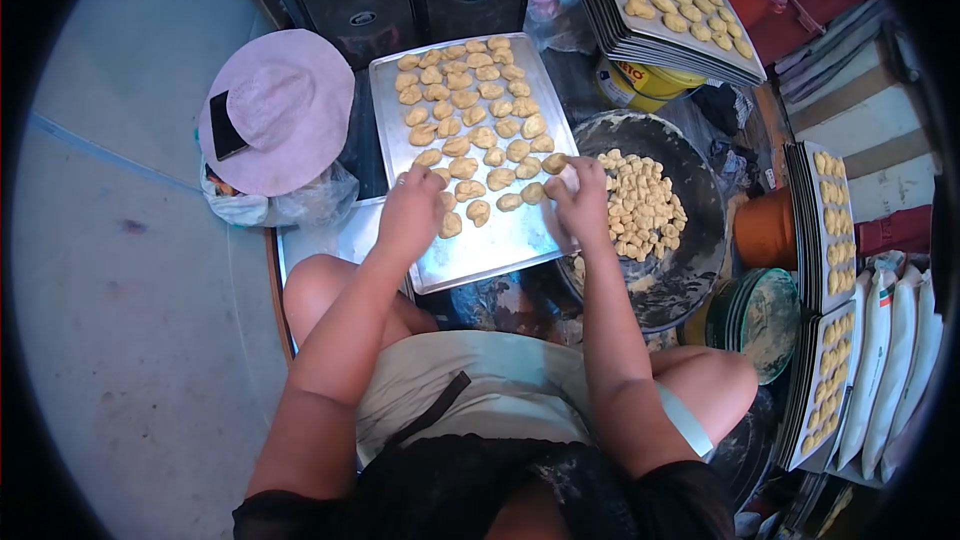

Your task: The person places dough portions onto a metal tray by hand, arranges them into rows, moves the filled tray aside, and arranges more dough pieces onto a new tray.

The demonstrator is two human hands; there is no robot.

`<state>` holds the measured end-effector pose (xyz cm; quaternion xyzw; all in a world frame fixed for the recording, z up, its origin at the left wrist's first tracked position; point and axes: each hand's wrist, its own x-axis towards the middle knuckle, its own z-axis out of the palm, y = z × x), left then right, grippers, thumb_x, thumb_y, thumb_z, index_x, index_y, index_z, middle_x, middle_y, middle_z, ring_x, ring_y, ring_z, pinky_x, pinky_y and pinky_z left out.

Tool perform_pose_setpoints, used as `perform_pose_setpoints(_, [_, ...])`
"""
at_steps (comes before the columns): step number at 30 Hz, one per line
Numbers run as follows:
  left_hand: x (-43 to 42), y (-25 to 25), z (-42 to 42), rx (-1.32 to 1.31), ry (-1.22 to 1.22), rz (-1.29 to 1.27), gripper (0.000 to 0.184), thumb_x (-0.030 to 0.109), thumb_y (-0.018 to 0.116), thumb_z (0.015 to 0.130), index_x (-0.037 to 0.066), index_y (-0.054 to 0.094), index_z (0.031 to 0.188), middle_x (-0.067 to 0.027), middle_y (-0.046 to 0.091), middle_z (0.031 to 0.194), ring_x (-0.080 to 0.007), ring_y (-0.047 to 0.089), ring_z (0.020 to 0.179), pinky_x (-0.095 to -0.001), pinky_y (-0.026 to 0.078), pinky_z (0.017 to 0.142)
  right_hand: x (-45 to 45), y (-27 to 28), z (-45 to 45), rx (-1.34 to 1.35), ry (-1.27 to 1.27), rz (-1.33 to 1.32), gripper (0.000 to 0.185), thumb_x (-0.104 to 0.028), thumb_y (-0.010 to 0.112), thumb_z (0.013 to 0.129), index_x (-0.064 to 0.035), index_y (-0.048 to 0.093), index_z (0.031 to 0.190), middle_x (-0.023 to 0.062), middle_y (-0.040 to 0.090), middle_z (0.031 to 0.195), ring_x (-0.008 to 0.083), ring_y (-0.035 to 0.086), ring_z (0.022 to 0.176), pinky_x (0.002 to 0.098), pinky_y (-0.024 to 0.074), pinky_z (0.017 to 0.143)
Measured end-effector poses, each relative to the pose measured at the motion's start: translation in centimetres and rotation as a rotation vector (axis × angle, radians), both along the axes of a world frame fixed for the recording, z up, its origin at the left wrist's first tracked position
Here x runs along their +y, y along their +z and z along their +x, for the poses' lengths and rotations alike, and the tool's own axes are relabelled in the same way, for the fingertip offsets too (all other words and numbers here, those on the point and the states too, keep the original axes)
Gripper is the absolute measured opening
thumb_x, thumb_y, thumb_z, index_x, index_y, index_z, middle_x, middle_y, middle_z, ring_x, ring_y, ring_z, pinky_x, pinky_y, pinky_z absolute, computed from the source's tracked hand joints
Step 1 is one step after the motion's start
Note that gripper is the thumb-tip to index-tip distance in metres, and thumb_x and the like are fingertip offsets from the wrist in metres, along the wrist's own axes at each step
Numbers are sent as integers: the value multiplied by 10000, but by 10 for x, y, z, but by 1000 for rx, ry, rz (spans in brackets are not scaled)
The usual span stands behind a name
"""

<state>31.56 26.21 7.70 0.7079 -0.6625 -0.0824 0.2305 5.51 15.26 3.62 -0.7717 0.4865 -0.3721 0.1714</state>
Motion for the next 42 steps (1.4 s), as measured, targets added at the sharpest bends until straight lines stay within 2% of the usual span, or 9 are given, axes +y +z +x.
perform_pose_setpoints(7, [-17,3,2,62,-42,-17,181,92,649,814,33,667,983,-134,601,1062,-343,586,1026,-447,495,886,-27,-21,1,87,-58,187,453,-269,703,828,-78,648,1235,126,632,1159,313,547,1152,485,343,967])
perform_pose_setpoints(12, [-20,11,-4,65,-59,-35,186,126,680,810,44,662,975,-134,610,1040,-329,592,1024,-434,492,867,-23,-37,-11,-170,-124,151,426,-263,697,851,-72,646,1228,124,615,1164,271,578,1069,413,409,921])
perform_pose_setpoints(18, [-4,39,-17,27,-396,519,217,182,707,819,55,636,980,-143,621,995,-334,618,943,-431,493,820,-16,-71,-86,-559,-428,390,379,-203,696,892,-44,629,1230,64,634,1080,155,588,940,302,476,814])
perform_pose_setpoints(24, [9,54,-41,164,-501,546,260,220,720,817,40,642,989,-142,615,940,-332,624,882,-420,497,762,-9,-212,-203,-394,-803,1018,487,-288,768,828,-58,620,1230,46,670,1018,154,594,884,283,473,760])
perform_pose_setpoints(26, [3,56,-49,137,-551,542,271,240,705,835,42,634,1006,-143,611,936,-344,616,886,-422,491,761,2,-378,-258,-346,-704,1051,798,-407,861,662,-14,559,1288,193,619,1244,315,602,1117,396,497,911])
perform_pose_setpoints(30, [-12,56,-65,145,-596,556,271,238,698,842,49,628,1024,-143,606,939,-353,610,892,-427,486,761,30,-249,-146,26,-748,961,1008,-431,863,638,-92,381,1455,269,408,1435,419,402,1316,492,390,1052])
perform_pose_setpoints(36, [-25,49,-74,109,-560,599,272,240,698,849,53,623,1032,-146,609,966,-363,610,914,-437,488,771,6,-282,-97,384,-532,862,973,-355,828,697,-258,313,1516,226,303,1506,405,325,1325,562,394,1036])
perform_pose_setpoints(38, [-25,45,-72,106,-554,618,278,243,686,857,59,613,1052,-149,605,999,-373,609,929,-448,490,779,5,-253,-91,349,-522,843,771,-214,732,797,-391,388,1465,146,254,1555,409,330,1325,538,482,965])
perform_pose_setpoints(42, [-26,50,-64,92,-514,630,292,228,661,870,59,595,1098,-162,609,1049,-389,604,958,-458,496,794,-5,-268,-107,517,-227,793,522,-100,598,849,-305,562,1327,136,356,1463,427,407,1277,500,509,946])
